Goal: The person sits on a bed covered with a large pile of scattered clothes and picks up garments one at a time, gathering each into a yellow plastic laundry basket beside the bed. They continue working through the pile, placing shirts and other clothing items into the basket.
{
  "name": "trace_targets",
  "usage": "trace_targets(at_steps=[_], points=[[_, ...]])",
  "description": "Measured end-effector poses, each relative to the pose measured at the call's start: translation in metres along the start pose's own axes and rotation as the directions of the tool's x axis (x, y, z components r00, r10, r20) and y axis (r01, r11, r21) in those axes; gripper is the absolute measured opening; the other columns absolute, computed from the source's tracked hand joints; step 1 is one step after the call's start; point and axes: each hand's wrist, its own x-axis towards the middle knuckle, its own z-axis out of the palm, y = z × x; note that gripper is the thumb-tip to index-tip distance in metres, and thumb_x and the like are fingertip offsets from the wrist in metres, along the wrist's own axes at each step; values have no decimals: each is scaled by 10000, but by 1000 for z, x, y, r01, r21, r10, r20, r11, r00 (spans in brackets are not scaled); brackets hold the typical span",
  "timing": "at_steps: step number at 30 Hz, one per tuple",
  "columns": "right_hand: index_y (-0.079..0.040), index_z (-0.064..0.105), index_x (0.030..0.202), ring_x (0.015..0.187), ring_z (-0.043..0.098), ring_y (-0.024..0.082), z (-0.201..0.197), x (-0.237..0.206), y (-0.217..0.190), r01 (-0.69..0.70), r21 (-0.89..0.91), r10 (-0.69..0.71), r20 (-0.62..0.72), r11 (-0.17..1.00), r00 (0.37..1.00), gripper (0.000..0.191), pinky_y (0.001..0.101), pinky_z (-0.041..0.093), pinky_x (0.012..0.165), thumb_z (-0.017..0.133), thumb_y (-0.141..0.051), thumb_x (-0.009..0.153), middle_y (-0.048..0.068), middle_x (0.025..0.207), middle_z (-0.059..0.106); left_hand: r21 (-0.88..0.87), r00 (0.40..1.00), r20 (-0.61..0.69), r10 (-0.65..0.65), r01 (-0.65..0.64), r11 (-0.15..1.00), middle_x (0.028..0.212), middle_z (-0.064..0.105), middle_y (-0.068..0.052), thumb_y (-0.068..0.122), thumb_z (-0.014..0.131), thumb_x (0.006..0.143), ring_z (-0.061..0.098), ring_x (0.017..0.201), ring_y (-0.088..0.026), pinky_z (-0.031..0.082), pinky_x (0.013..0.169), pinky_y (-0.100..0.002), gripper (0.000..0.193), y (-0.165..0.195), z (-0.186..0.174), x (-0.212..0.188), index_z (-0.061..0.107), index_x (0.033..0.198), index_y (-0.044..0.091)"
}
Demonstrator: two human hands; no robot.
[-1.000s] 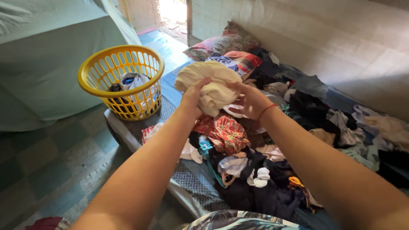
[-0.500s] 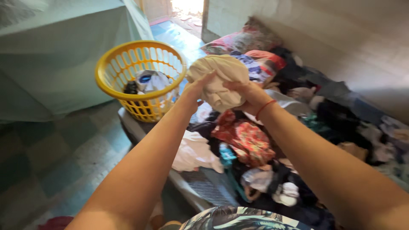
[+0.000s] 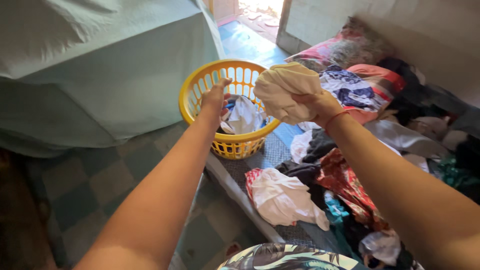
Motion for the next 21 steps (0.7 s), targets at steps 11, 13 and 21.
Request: trace_targets(at_steps=[11, 13, 21], points=[[-19, 709, 1251, 1093, 703, 205, 41, 111, 13, 473, -439, -448, 166, 764, 878, 386, 334, 589, 928, 785, -223, 931, 104, 1222, 743, -81, 999, 32, -40, 42, 996, 1003, 676, -57, 470, 734, 741, 587, 832, -176, 527, 694, -358, 540, 2, -25, 70, 685, 1170, 146], [12, 615, 1351, 1185, 623, 302, 53, 125, 25, 549, -635, -443, 339, 544, 830, 616, 405, 525, 981, 837, -287, 861, 194, 1304, 657, -65, 998, 35, -44, 47, 997, 1010, 678, -64, 468, 726, 747, 594, 844, -187, 520, 704, -365, 532, 6, -27, 82, 693, 1163, 138], [-134, 454, 1520, 1231, 577, 375, 58, 141, 61, 209, -905, -119, 177, 371, 977, 957, 433, 484, 1052, 912, -359, 710, 244, 1350, 527, -9, 997, 70, -16, 17, 1000, 1059, 686, -76, 515, 680, 749, 628, 932, -215, 541, 753, -381, 599, 17, -2, 115, 676, 1220, 146]])
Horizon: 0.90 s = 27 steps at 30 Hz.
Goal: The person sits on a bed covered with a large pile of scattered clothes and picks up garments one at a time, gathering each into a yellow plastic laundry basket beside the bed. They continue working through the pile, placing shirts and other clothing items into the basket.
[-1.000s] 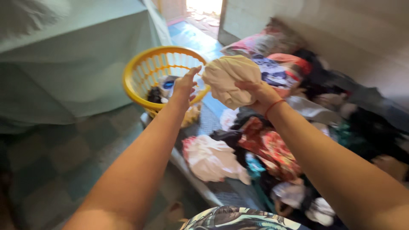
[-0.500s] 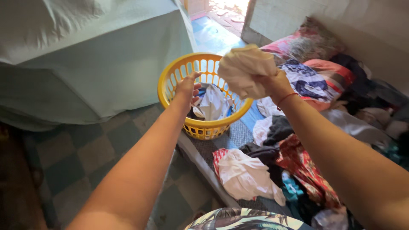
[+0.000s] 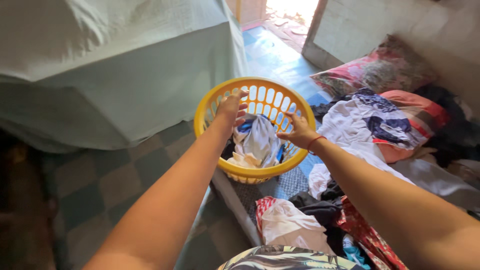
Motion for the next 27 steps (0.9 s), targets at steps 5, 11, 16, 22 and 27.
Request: trace_targets(at_steps=[5, 11, 16, 22, 27], points=[[-119, 629, 1361, 1019, 705, 276, -31, -7, 19, -162, 173, 149, 85, 972, 985, 655, 401, 617, 793, 854, -308, 776, 157, 1188, 686, -2, 997, 81, 10, -10, 1000, 1112, 698, -94, 492, 714, 748, 644, 972, -224, 550, 791, -393, 586, 6, 32, 0, 616, 1213, 149], [-125, 682, 1308, 973, 711, 196, -71, -66, 38, -376, 310, 377, 60, 873, 924, 489, 371, 636, 718, 778, -261, 848, 99, 1156, 734, 25, 950, 312, -13, 5, 1000, 1082, 705, -83, 486, 704, 758, 661, 919, -208, 525, 781, -376, 551, 8, 87, -36, 651, 1176, 131], [-126, 699, 1284, 943, 690, 174, -82, -155, 61, -491, 422, 538, 9, 763, 843, 438, 353, 606, 714, 764, -260, 872, 73, 1099, 721, 42, 828, 556, -80, 68, 997, 1016, 760, -95, 408, 704, 809, 720, 890, -217, 541, 774, -364, 466, -11, 133, -87, 653, 1156, 102], [-93, 711, 1234, 866, 681, 160, -72, -274, 87, -595, 499, 689, -7, 630, 725, 374, 339, 609, 673, 739, -239, 891, 53, 986, 719, 124, 668, 720, -188, 144, 982, 994, 764, -89, 383, 687, 819, 730, 849, -205, 549, 728, -343, 436, -62, 178, -155, 666, 1169, 123], [-72, 724, 1188, 825, 701, 151, -85, -360, 103, -603, 546, 744, -56, 581, 666, 329, 326, 602, 660, 726, -187, 880, 35, 930, 740, 161, 577, 786, -223, 158, 974, 981, 759, -94, 378, 694, 823, 726, 818, -204, 552, 708, -335, 449, -90, 220, -206, 671, 1181, 107]])
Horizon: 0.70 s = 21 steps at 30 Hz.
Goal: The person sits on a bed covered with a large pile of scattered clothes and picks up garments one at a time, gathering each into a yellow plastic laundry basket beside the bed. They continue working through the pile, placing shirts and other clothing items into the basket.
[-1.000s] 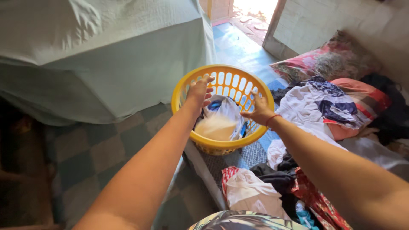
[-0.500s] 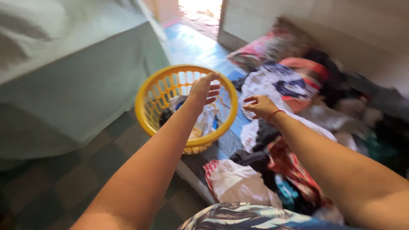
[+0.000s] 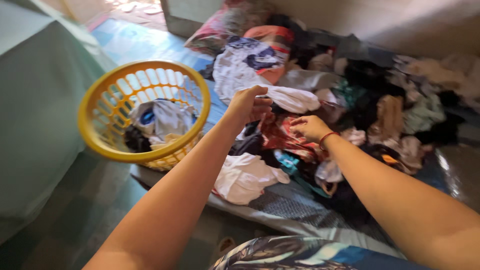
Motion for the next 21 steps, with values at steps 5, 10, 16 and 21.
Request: trace_targets(at_steps=[5, 10, 16, 21], points=[[-89, 722, 1196, 813, 693, 158, -50, -21, 37, -32, 70, 39, -98, 997, 994, 326, 350, 606, 622, 724, -185, 885, 41, 930, 729, 25, 998, 67, -11, 10, 1000, 981, 756, -98, 363, 689, 836, 717, 802, -194, 534, 647, -326, 450, -11, 64, 13, 657, 1194, 92], [-96, 697, 1249, 773, 682, 196, -97, -20, 69, -46, 42, 49, -76, 998, 996, 404, 363, 580, 598, 765, -183, 861, 87, 933, 721, 30, 998, 69, 15, -17, 999, 996, 751, -97, 372, 659, 858, 728, 794, -190, 554, 645, -296, 447, -22, 112, 23, 657, 1213, 101], [-121, 651, 1316, 791, 686, 167, -160, -8, 129, -60, -278, 46, -54, 959, 997, 518, 365, 567, 617, 792, -198, 823, 64, 976, 743, -18, 999, -10, 32, -32, 999, 960, 747, -90, 356, 654, 870, 736, 775, -191, 557, 625, -309, 414, -61, 167, 43, 653, 1188, 90], [-27, 643, 1271, 986, 751, 221, -187, 24, 183, 213, -388, -215, 38, 897, 976, 587, 357, 609, 845, 864, -192, 753, 131, 1114, 761, 6, 998, -45, 43, -43, 999, 941, 765, -99, 348, 659, 895, 746, 742, -194, 532, 569, -296, 385, -97, 187, 61, 661, 1141, 52]])
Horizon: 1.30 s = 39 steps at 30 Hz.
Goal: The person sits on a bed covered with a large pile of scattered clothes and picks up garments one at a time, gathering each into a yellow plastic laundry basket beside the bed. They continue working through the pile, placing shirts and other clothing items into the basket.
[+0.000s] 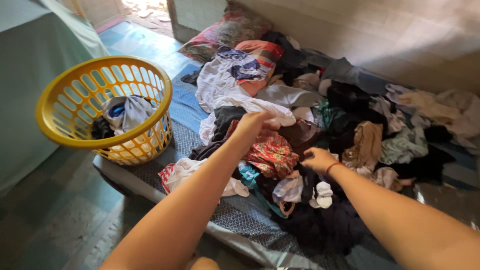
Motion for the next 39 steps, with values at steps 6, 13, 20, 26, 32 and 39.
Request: trace_targets(at_steps=[6, 13, 20, 26, 32, 39], points=[[-31, 689, 1223, 1055, 724, 257, 29, 24, 34, -30, -182, 32, 11, 983, 999, 564, 380, 576, 932, 885, -218, 728, 165, 1163, 749, 24, 997, 46, -66, 65, 998, 959, 755, -79, 329, 633, 913, 752, 765, -180, 537, 572, -280, 341, -31, -15, 20, 658, 1159, 94], [-119, 706, 1239, 1048, 755, 256, 90, 56, 42, -107, -201, 133, 121, 974, 984, 595, 389, 602, 916, 865, -291, 691, 106, 1160, 773, 76, 1000, 22, -11, 9, 997, 932, 735, -71, 314, 655, 905, 736, 743, -196, 529, 557, -291, 331, -70, -63, 44, 672, 1130, 71], [-408, 833, 1081, 1294, 510, 216, 131, 73, 56, -60, -562, 168, 141, 825, 976, 360, 391, 324, 1134, 780, -445, 727, -87, 1133, 816, 105, 997, -76, -34, 42, 994, 944, 742, -62, 313, 674, 880, 747, 756, -187, 543, 590, -303, 319, -103, -99, 58, 683, 1114, 96], [-510, 783, 1164, 1413, 338, 252, 157, 89, 68, -45, -616, 202, 188, 786, 961, 457, 451, 246, 1143, 795, -475, 709, -122, 1247, 725, 177, 992, -109, -69, 88, 980, 946, 768, -61, 342, 686, 867, 744, 718, -167, 546, 570, -287, 335, -134, -131, 79, 702, 1102, 103], [-162, 809, 1037, 1163, 620, 353, 167, 91, 74, 26, -532, -61, -49, 846, 997, 606, 461, 516, 993, 925, -521, 563, 148, 1169, 669, 963, 842, 51, 537, -183, 197, 1576, 415, -224, 411, 767, 807, 283, 1488, -490, 276, 1053, -650, 750, -152, -141, 67, 520, 1433, 79], [-94, 813, 906, 785, 719, 407, 140, 95, 48, -86, 3, 63, -703, 996, 708, 319, 479, 564, 781, 786, -384, 778, 252, 825, 712, 942, 910, -24, 414, -118, 314, 1581, 399, -179, 421, 689, 769, 281, 1480, -424, 293, 1154, -567, 793, -133, -121, 30, 495, 1469, 103]])
